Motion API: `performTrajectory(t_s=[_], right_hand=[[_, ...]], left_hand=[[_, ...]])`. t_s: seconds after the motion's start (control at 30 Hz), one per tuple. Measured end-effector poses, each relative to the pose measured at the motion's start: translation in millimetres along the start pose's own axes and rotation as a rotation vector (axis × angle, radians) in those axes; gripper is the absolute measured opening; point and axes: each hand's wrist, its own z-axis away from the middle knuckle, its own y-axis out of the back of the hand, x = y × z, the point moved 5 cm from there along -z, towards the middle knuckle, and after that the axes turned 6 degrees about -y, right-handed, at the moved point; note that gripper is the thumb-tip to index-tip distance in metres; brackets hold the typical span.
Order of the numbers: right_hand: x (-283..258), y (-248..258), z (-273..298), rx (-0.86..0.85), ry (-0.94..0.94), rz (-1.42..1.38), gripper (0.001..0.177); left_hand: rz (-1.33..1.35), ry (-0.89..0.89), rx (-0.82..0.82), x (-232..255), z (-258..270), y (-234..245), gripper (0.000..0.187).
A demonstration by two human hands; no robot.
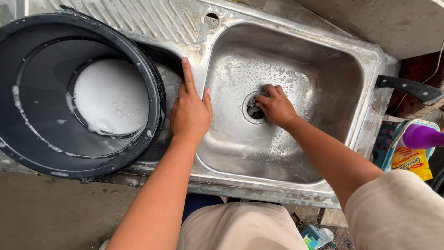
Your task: Washing dishes in a basin and then scrubbing the kitchen sink and a plastic bucket with a sponge.
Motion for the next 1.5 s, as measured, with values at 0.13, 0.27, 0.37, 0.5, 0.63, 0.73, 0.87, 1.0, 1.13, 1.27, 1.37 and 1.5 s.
performTrajectory(t_s=[0.13,0.27,0.37,0.5,0.63,0.73,0.87,1.0,1.13,1.27,1.37,1.5], right_hand=[[-4,-22,4,0.395,-0.217,-0.085,0.02],[-11,-18,28,0.255,-0.272,-0.116,0.025],[-1,2,19,-0.167,-0.321,0.038,0.031],[-5,9,29,-0.014,-0.434,0.0,0.045],[-54,-3,57,-0.107,-0.444,-0.102,0.05],[-26,8,43,-0.003,-0.395,-0.066,0.041],[38,27,-36,0.55,-0.521,-0.102,0.034],[-33,13,-88,0.621,-0.421,-0.435,0.031],[-117,-10,-71,0.276,-0.181,-0.457,0.014],[-143,-24,7,-0.234,0.079,-0.533,0.035],[-147,-38,10,-0.486,-0.126,-0.763,0.032],[-122,-17,-61,-0.193,-0.447,-1.279,0.04]], left_hand=[[-0.021,0.036,-0.038,2,-1,-2,0.089],[-0.022,-0.009,0.023,-2,0,-6,0.091],[-0.02,-0.01,0.009,2,0,-2,0.091],[-0.017,0.016,-0.003,2,2,-4,0.091],[-0.027,-0.018,0.04,2,-1,-3,0.09],[-0.015,0.006,0.023,1,1,-4,0.09],[-0.008,0.015,0.025,-3,-1,0,0.091],[0.007,0.009,-0.006,3,-2,-3,0.089],[0.02,0.021,0.0,0,0,1,0.09],[0.022,-0.013,0.035,0,-4,1,0.088],[0.022,0.008,0.026,-2,9,2,0.088],[0.08,-0.035,0.057,1,-2,5,0.084]])
